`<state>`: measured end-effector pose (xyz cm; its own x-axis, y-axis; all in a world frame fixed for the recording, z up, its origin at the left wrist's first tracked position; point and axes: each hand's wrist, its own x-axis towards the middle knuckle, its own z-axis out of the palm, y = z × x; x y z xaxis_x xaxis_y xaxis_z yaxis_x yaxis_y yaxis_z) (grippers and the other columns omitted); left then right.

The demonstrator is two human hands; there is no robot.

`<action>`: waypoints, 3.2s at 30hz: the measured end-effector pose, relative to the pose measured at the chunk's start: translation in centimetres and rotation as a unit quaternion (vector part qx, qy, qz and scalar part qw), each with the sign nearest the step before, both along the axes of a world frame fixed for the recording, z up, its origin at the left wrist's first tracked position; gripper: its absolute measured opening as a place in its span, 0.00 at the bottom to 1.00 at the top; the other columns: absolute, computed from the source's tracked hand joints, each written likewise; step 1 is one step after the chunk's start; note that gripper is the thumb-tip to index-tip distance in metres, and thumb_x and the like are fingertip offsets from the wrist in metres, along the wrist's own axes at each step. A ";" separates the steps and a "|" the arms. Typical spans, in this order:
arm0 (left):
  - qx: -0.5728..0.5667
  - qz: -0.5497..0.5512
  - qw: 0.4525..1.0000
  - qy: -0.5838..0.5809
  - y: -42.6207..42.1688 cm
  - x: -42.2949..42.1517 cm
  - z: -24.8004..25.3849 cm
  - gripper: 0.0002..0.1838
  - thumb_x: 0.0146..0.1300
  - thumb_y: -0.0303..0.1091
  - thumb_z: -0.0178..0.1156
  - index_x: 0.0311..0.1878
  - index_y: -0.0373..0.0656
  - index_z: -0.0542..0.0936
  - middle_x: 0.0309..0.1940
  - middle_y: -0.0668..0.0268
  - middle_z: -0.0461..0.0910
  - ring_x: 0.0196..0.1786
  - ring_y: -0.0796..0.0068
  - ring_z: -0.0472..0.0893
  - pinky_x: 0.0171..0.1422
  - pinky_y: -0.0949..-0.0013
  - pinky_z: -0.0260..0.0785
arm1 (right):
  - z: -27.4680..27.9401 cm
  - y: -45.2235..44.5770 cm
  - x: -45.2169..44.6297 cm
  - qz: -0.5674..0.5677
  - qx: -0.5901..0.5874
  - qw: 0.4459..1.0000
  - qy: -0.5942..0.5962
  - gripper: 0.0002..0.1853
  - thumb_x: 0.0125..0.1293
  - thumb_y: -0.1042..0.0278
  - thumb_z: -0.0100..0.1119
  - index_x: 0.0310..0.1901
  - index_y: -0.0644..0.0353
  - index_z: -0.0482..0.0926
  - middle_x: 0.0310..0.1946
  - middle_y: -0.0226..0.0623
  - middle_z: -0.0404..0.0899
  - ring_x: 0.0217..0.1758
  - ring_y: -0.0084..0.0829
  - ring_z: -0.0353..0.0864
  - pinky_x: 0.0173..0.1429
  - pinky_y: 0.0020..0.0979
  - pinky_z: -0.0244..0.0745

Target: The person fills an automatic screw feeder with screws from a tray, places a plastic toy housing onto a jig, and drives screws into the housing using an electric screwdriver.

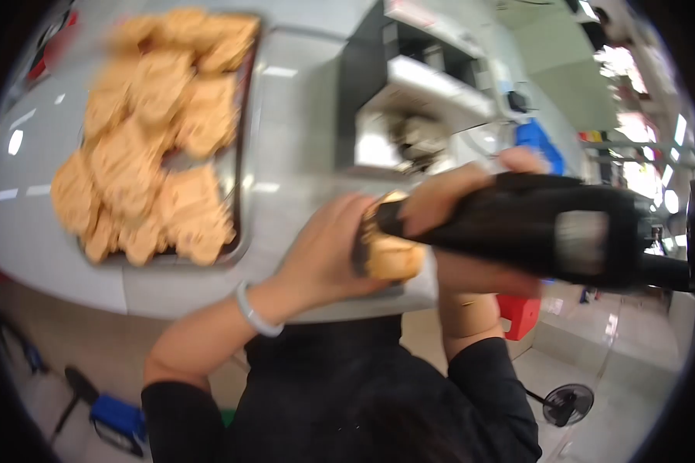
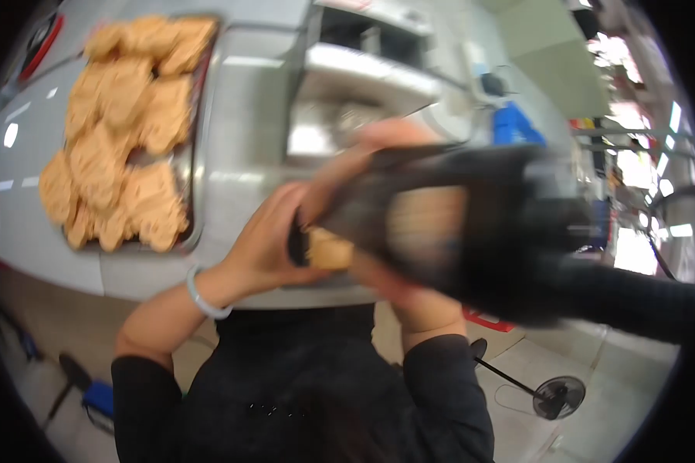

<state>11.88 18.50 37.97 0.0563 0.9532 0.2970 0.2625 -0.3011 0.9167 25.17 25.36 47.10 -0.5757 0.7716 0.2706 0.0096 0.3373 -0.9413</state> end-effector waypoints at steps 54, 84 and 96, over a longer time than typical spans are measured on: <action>-0.013 0.044 0.998 0.051 0.0 2.1 -1.4 0.50 0.29 0.48 0.73 0.60 0.45 0.60 0.49 0.58 0.61 0.53 0.56 0.59 0.61 0.58 0.50 | -0.7 0.8 -2.2 0.034 0.010 0.979 0.199 0.52 0.40 0.15 0.40 0.53 0.58 0.57 0.22 0.37 0.69 0.19 0.29 0.68 0.28 0.31 0.68; -0.059 0.058 0.996 0.016 -0.4 2.2 -1.2 0.49 0.30 0.45 0.73 0.60 0.45 0.61 0.49 0.57 0.60 0.51 0.56 0.60 0.58 0.61 0.55 | -1.1 1.4 -1.9 0.068 -0.022 0.954 0.292 0.53 0.38 0.16 0.44 0.54 0.59 0.56 0.23 0.40 0.70 0.18 0.32 0.69 0.27 0.32 0.69; -0.041 0.058 0.997 0.034 -0.4 2.2 -1.2 0.50 0.30 0.46 0.73 0.60 0.45 0.60 0.49 0.55 0.61 0.53 0.55 0.61 0.58 0.59 0.54 | 0.1 2.0 -1.7 0.083 0.017 0.951 0.297 0.55 0.45 0.21 0.47 0.65 0.59 0.53 0.19 0.31 0.67 0.14 0.23 0.65 0.21 0.27 0.63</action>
